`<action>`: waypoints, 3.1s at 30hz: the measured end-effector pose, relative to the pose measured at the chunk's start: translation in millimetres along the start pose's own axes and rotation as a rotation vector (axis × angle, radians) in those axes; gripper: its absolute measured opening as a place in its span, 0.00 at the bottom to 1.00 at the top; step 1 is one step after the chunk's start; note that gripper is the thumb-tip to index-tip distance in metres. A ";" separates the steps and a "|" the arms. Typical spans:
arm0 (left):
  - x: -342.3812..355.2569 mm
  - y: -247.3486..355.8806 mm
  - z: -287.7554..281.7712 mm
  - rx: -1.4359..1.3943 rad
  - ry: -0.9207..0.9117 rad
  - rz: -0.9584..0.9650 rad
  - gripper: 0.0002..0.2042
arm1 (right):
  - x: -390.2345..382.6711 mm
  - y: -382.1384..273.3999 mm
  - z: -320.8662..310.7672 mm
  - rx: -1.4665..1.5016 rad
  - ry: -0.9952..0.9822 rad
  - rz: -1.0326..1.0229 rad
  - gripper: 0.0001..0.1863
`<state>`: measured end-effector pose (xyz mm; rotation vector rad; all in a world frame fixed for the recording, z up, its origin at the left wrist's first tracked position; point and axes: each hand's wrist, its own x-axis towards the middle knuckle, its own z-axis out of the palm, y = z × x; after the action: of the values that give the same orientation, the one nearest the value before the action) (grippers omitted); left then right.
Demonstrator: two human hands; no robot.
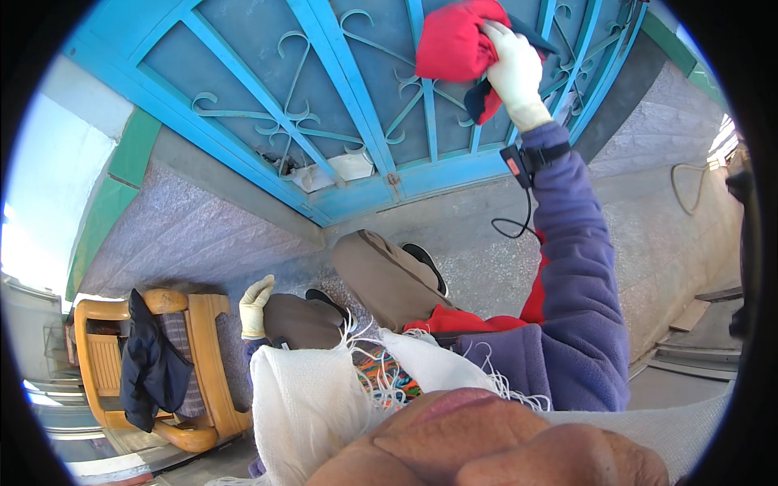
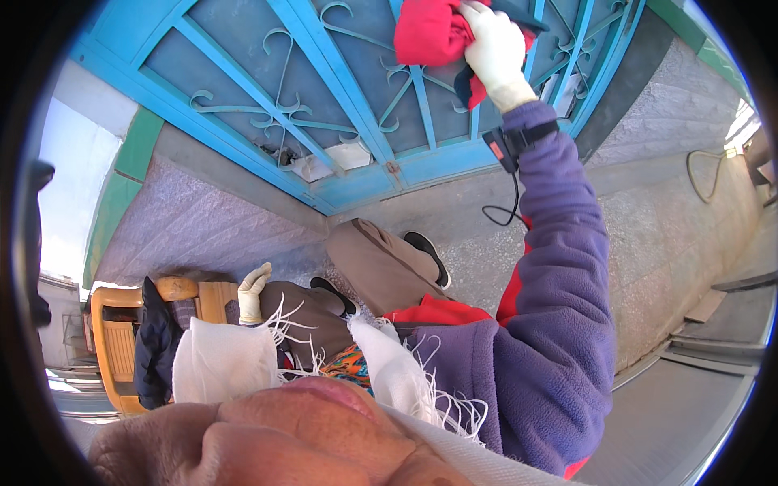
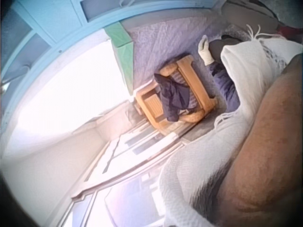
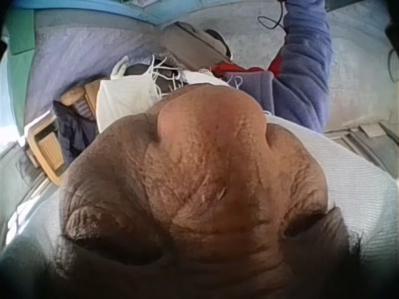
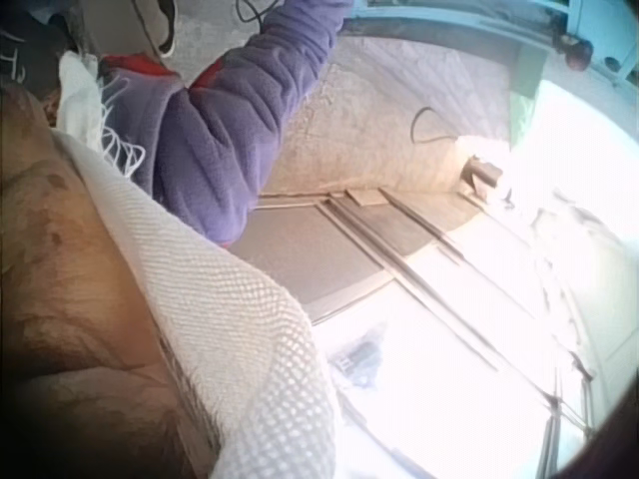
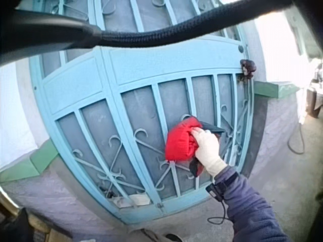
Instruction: The person wipes a light blue metal gate and a nearby glass door frame using a red cloth. They repeatedly rub the gate's bars and the door frame while kneeling, then stand to continue wiping the frame.
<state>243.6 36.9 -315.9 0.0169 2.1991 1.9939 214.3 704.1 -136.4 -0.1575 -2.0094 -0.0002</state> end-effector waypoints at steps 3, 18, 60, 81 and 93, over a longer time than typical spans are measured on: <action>-1.8 1.1 2.5 -0.004 0.010 -0.013 0.11 | 38.1 7.0 18.5 -0.211 -0.185 -0.058 0.28; 3.6 0.4 7.4 -0.019 0.024 -0.036 0.11 | 11.2 -33.8 40.4 -0.256 -0.346 -0.108 0.18; 18.9 -4.4 18.3 0.120 -0.046 0.026 0.11 | -158.5 48.3 76.3 0.256 -0.695 0.714 0.24; 11.6 -5.1 12.5 0.163 -0.005 0.048 0.12 | -124.6 66.3 88.8 -0.094 -0.095 0.639 0.18; 8.3 0.2 18.1 0.113 0.055 0.007 0.11 | -368.7 89.5 136.2 0.025 -1.195 1.128 0.30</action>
<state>237.8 55.8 -318.3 -0.0168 2.3462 1.8931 257.2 761.3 -533.2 -1.5381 -2.7426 1.0390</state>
